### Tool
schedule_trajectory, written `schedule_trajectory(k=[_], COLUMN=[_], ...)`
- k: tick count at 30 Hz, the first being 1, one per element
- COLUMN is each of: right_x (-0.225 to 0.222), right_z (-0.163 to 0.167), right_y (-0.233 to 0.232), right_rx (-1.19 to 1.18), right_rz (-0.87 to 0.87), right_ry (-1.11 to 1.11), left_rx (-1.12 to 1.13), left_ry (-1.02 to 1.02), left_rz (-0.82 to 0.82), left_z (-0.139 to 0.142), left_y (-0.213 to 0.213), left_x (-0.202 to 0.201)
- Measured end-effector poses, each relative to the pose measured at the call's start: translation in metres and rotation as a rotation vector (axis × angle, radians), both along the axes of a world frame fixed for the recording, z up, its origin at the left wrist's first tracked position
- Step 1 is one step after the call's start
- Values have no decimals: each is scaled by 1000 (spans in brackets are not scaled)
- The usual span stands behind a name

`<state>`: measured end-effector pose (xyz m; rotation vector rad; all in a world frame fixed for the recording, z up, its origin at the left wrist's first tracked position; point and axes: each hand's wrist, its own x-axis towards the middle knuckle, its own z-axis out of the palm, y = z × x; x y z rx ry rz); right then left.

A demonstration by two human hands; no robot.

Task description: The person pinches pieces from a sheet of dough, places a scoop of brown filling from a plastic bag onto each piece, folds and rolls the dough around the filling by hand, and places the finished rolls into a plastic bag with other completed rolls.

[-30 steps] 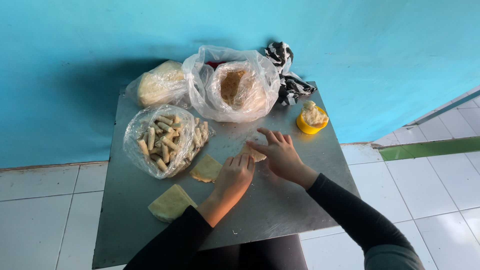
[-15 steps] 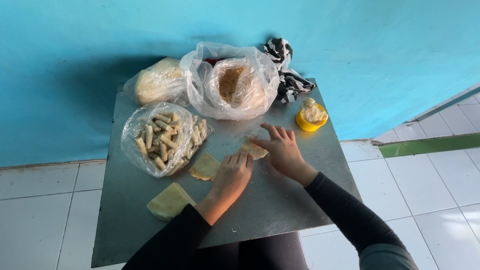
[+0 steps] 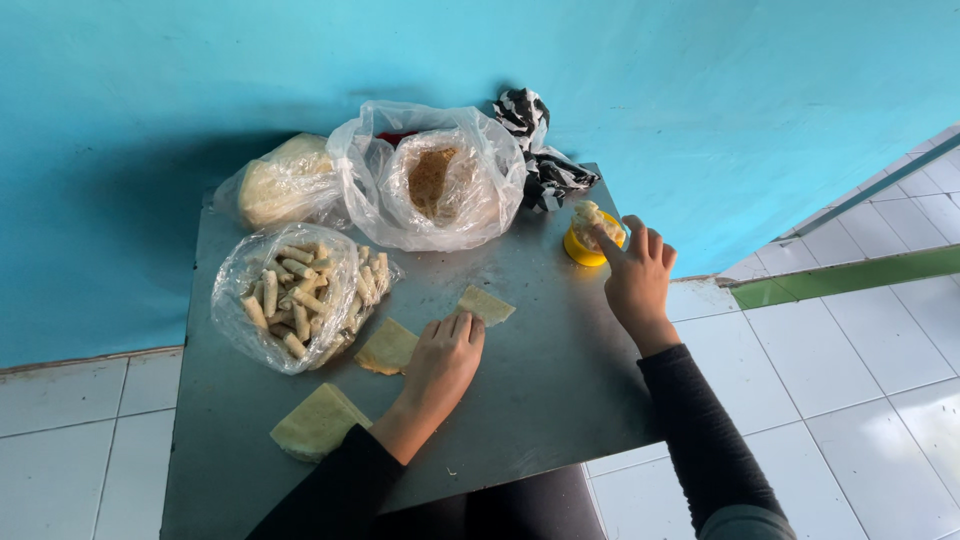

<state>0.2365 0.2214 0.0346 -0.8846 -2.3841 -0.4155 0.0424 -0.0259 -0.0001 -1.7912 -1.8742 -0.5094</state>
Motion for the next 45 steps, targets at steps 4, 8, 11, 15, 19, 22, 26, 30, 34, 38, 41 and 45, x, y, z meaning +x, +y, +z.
schedule_trajectory(k=[4, 8, 11, 15, 19, 22, 26, 30, 34, 38, 41, 45], right_x=[-1, -8, -27, -65, -80, -80, -74, -76, -80, -74, -76, -110], right_z=[5, 14, 9, -4, -12, -14, -13, -13, -14, -1, 19, 43], right_y=[-2, -15, -42, -79, -94, -90, -81, -82, -86, -87, -86, -82], right_rx=[-159, -369, -443, -694, -543, -142, 21, -52, 31, -10, -234, -477], right_rz=[45, 204, 473, 511, 458, 474, 435, 471, 429, 414, 445, 482], right_ry=[115, 339, 314, 87, -47, -175, -254, -283, -269, -291, -85, 335], left_rx=[-29, 7, 28, 4, -45, -12, -23, -40, 0, 5, -20, -81], left_ry=[4, 12, 16, 0, 8, -2, -15, -65, -112, -147, -220, -323], left_rz=[-1, -10, -2, 12, 15, 4, -1, -12, -22, 112, 253, 299], left_z=[-1, -3, -5, -4, -1, 1, 1, 1, 2, 5, 8, 6], left_y=[0, 2, 2, 2, 0, 0, -1, 0, 0, -2, 3, 9], left_x=[-1, -1, 0, 1, 2, 3, 4, 5, 4, 1, -3, -3])
